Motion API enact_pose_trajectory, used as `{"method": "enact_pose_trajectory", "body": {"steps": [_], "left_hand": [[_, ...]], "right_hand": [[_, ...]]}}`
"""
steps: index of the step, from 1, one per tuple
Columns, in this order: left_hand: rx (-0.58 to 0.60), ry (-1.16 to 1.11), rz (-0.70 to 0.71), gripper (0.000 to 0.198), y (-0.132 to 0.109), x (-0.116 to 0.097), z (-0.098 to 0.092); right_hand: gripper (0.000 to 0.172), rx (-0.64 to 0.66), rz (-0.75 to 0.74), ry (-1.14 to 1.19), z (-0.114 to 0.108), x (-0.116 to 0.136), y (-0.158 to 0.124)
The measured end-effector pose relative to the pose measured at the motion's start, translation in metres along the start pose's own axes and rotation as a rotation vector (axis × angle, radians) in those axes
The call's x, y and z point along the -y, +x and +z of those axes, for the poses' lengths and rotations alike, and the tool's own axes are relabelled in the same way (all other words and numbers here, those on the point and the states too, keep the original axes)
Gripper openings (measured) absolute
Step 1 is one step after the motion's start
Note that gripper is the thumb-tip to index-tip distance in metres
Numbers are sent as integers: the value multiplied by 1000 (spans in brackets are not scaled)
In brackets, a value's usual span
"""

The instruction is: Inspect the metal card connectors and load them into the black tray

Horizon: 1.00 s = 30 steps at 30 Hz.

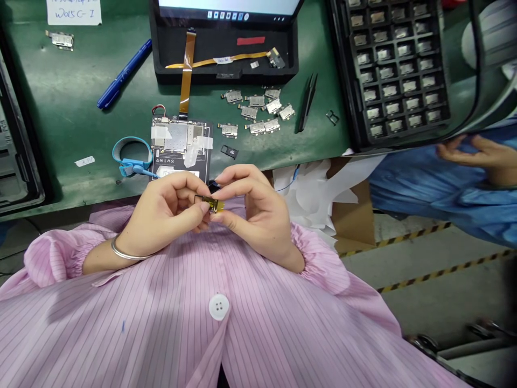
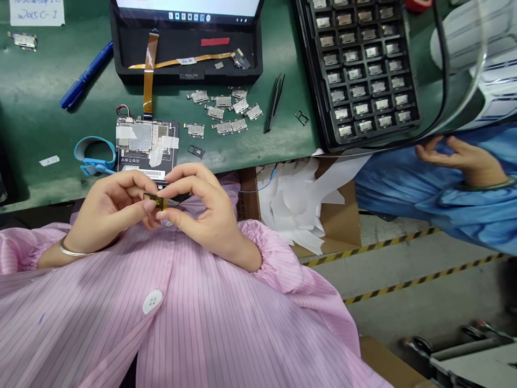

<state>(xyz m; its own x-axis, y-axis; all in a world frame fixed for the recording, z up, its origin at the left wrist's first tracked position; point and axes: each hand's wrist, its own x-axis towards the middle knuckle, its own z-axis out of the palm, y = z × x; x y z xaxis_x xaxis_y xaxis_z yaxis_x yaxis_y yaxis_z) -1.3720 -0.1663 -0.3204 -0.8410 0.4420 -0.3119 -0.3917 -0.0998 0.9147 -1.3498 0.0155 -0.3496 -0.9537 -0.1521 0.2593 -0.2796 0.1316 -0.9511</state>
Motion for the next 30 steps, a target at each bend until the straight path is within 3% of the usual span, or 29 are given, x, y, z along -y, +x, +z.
{"method": "enact_pose_trajectory", "body": {"steps": [18, 30], "left_hand": [[16, -5, 10, 4, -2, -1, -5], [168, -209, -180, 15, 3, 4, -10]], "right_hand": [[17, 13, -34, 27, 1, 0, 2], [15, 39, 7, 5, -1, 5, 3]]}}
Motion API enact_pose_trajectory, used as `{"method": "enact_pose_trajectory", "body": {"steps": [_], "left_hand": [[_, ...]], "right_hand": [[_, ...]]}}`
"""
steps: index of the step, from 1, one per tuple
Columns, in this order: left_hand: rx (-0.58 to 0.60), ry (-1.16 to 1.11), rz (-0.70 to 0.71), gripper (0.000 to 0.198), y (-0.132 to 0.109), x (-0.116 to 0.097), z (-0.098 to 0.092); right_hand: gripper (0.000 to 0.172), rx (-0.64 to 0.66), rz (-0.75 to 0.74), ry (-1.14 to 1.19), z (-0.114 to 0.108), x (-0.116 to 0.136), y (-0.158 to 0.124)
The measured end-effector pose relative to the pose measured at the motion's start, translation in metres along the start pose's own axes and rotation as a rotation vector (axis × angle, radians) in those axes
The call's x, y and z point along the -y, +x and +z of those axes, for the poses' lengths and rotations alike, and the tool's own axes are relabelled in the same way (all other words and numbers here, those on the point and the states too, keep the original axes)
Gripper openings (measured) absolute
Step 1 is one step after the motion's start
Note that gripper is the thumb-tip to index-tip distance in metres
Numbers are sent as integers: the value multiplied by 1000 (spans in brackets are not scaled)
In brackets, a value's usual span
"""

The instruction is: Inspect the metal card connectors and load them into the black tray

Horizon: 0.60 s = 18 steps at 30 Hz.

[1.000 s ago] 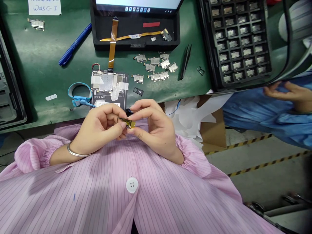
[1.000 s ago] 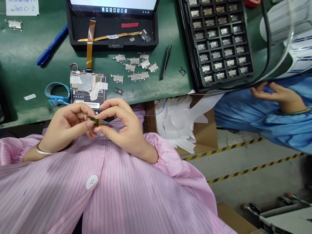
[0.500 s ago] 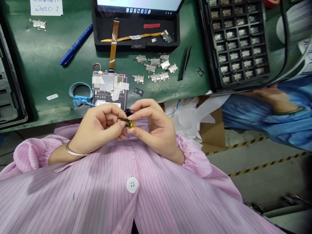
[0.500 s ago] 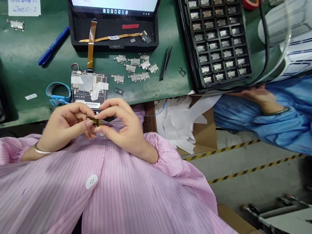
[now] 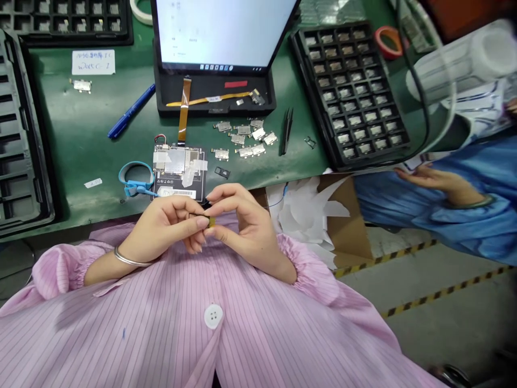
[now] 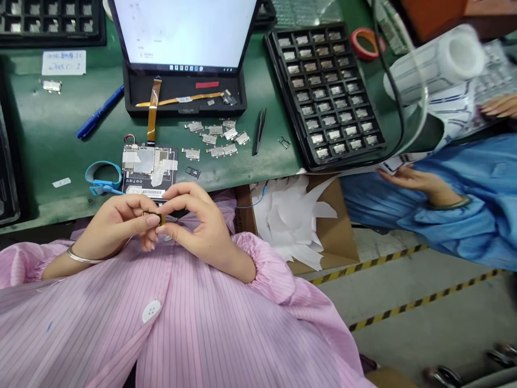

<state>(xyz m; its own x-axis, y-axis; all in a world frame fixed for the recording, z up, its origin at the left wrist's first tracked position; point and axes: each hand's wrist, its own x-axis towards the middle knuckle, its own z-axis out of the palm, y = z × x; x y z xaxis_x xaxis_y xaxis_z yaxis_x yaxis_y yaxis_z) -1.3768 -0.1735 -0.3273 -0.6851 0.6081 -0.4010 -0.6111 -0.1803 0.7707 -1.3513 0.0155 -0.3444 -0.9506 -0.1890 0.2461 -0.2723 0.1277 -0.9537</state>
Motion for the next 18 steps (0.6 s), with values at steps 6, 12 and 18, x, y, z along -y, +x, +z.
{"method": "enact_pose_trajectory", "body": {"steps": [6, 12, 18], "left_hand": [[31, -7, 12, 17, -1, 2, -3], [-26, 76, 89, 16, -1, 4, -5], [-85, 155, 151, 17, -4, 2, -2]], "right_hand": [[15, -2, -7, 19, 1, -2, 0], [14, -28, 16, 16, 2, -1, -1], [16, -22, 7, 47, 3, -2, -2]]}}
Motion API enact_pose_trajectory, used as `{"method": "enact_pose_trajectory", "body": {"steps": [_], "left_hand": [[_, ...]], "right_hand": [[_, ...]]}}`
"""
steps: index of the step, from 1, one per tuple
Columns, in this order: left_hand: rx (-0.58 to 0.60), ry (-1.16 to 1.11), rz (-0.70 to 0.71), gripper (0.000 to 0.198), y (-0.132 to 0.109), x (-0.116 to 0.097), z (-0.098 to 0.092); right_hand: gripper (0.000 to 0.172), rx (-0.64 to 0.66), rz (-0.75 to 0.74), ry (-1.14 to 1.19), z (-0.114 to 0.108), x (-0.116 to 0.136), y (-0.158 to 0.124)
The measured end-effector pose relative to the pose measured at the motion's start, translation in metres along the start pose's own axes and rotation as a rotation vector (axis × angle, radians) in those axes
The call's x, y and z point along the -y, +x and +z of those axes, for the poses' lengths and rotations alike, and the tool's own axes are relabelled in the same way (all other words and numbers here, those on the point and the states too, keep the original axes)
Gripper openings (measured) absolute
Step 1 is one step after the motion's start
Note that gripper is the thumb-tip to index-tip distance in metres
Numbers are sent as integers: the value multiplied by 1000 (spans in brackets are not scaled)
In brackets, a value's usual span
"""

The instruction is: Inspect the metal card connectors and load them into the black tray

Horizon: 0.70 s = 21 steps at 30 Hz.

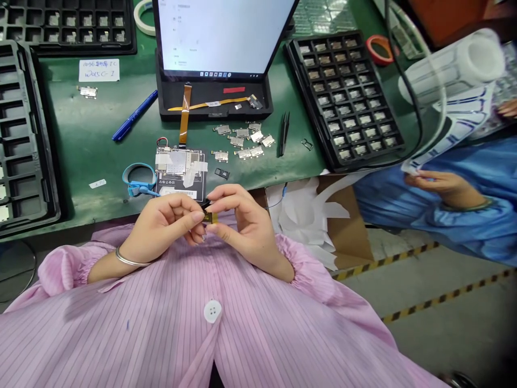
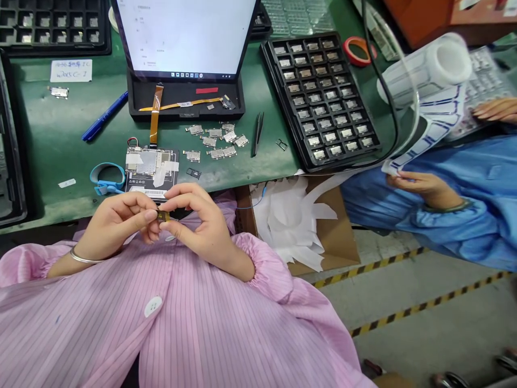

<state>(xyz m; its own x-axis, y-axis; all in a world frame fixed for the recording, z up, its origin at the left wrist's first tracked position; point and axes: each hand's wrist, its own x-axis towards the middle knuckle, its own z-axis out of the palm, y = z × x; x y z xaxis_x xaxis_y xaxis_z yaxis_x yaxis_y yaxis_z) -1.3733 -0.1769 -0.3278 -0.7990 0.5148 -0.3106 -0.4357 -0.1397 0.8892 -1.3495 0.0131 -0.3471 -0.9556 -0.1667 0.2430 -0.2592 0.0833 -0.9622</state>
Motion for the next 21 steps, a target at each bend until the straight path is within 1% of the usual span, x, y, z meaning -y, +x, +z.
{"method": "enact_pose_trajectory", "body": {"steps": [5, 8, 12, 14, 17, 19, 21], "left_hand": [[-13, 163, 216, 8, -4, 1, 2], [-38, 350, 367, 8, -6, 3, 2], [-131, 771, 728, 12, -5, 4, -2], [-111, 944, 883, 12, -3, 2, -5], [-34, 1102, 1054, 13, -1, 1, -10], [-24, 1170, 1138, 14, -1, 0, -13], [-41, 1210, 1188, 16, -2, 0, -14]], "right_hand": [[14, 0, -3, 29, -1, -1, -2], [12, 0, 1, 50, 0, 0, -3], [14, -11, 14, 97, 2, 1, -2], [15, -6, 20, 133, 3, 1, -3], [20, 4, 23, 161, 3, 2, -4], [28, 5, 23, 162, 3, 2, -5], [32, 8, 33, 146, 2, 2, -6]]}}
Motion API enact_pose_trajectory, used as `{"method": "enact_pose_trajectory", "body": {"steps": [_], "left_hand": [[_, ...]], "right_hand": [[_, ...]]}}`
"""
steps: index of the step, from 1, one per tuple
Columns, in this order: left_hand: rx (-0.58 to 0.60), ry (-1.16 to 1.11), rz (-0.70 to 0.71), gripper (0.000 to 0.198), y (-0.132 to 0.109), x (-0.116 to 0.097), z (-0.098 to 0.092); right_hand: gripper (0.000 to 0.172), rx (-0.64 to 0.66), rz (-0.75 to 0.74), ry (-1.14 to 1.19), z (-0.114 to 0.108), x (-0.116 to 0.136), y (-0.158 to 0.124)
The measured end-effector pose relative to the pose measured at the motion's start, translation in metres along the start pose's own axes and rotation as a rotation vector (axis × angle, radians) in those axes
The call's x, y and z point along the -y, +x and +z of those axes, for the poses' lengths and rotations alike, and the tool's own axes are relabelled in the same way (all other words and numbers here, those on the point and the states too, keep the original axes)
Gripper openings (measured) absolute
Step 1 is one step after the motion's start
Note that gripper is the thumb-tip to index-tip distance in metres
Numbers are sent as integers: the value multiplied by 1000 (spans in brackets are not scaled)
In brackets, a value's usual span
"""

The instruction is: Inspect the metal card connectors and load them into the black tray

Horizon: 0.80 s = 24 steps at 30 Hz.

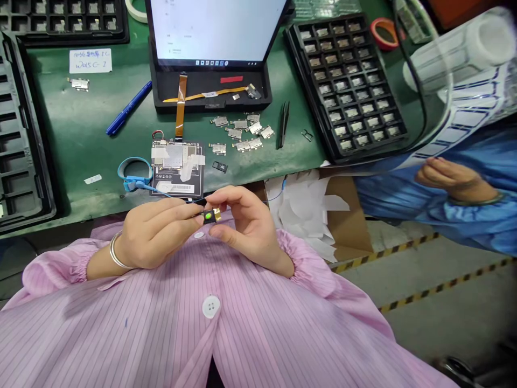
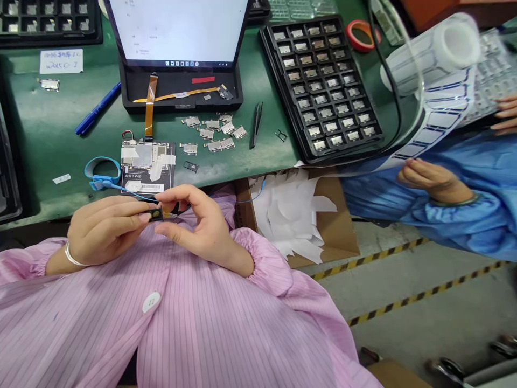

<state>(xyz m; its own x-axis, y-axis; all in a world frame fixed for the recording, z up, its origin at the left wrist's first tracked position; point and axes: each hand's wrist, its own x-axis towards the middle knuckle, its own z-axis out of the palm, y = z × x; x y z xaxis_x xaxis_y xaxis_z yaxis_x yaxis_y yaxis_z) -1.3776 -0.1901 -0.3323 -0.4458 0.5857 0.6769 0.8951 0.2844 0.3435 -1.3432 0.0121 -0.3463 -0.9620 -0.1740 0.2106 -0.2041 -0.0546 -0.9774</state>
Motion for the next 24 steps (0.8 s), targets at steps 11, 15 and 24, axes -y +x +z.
{"method": "enact_pose_trajectory", "body": {"steps": [11, 15, 24], "left_hand": [[-34, -33, -83, 22, 5, -6, 2], [-32, -31, -118, 21, 6, -9, 2], [2, -63, -163, 15, 8, -11, -3]], "right_hand": [[20, -5, -61, -39, 0, 2, 1], [21, -10, -70, -44, 1, 2, 2], [23, 11, -71, -15, 0, 2, 3]]}}
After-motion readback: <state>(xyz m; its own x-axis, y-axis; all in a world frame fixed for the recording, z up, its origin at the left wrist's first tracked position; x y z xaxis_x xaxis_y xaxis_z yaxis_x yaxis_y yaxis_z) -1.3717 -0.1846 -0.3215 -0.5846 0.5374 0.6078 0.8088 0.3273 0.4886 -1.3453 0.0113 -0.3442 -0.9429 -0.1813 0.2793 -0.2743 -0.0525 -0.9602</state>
